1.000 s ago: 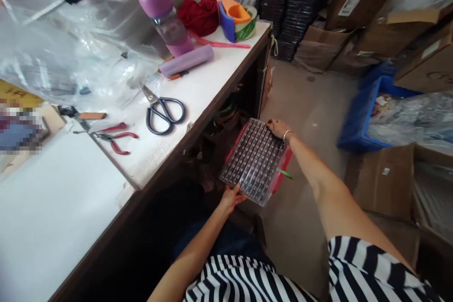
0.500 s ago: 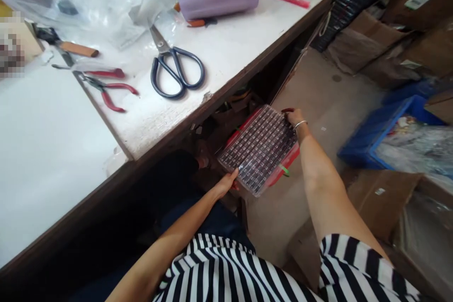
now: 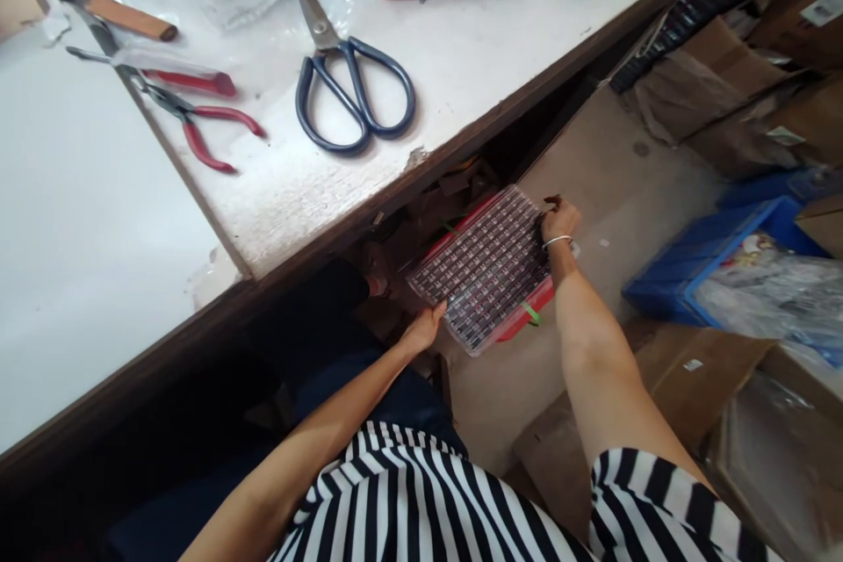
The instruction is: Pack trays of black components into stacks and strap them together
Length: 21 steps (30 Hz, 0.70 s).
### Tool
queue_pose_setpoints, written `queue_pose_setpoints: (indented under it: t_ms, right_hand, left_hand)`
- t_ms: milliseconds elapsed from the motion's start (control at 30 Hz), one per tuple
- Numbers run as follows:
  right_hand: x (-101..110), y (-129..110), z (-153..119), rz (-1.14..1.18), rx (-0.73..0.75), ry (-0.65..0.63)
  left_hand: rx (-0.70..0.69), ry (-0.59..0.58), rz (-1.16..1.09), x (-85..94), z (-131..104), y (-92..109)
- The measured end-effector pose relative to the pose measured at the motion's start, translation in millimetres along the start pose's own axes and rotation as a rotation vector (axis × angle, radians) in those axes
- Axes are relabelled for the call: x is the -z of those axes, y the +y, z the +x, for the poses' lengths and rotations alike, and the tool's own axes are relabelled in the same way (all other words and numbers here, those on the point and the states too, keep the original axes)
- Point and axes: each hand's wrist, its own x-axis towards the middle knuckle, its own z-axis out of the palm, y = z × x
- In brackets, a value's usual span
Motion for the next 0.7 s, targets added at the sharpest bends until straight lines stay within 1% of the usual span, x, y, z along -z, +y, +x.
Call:
queue_pose_setpoints:
  t_ms: [200,367,533,633,700]
  right_hand:
    - [-1,-1,0,-0.085,0.039,-0.067]
    - [1,1,-1,-0.166,0.002,-0.063]
    - [-1,-3,-2,-0.241,-0.009,-0.090]
    - [6,-6,-8,-0.302,-0.031,-0.092]
    - [19,-14,-17,-0.336,-0.042,-0.095]
  left_hand:
    - [0.006,-0.019,-0.004,1.6,1,1]
    - [-0.001,-0.030,-0.028,2.9,0,3]
    - [0.027,-0.029,-0.079,2.2,2,-1]
    - [0.046,-0.042,-0.137,-3.6,5,0]
    - [0.043,-0.048,-0.194,-5.6,3,6]
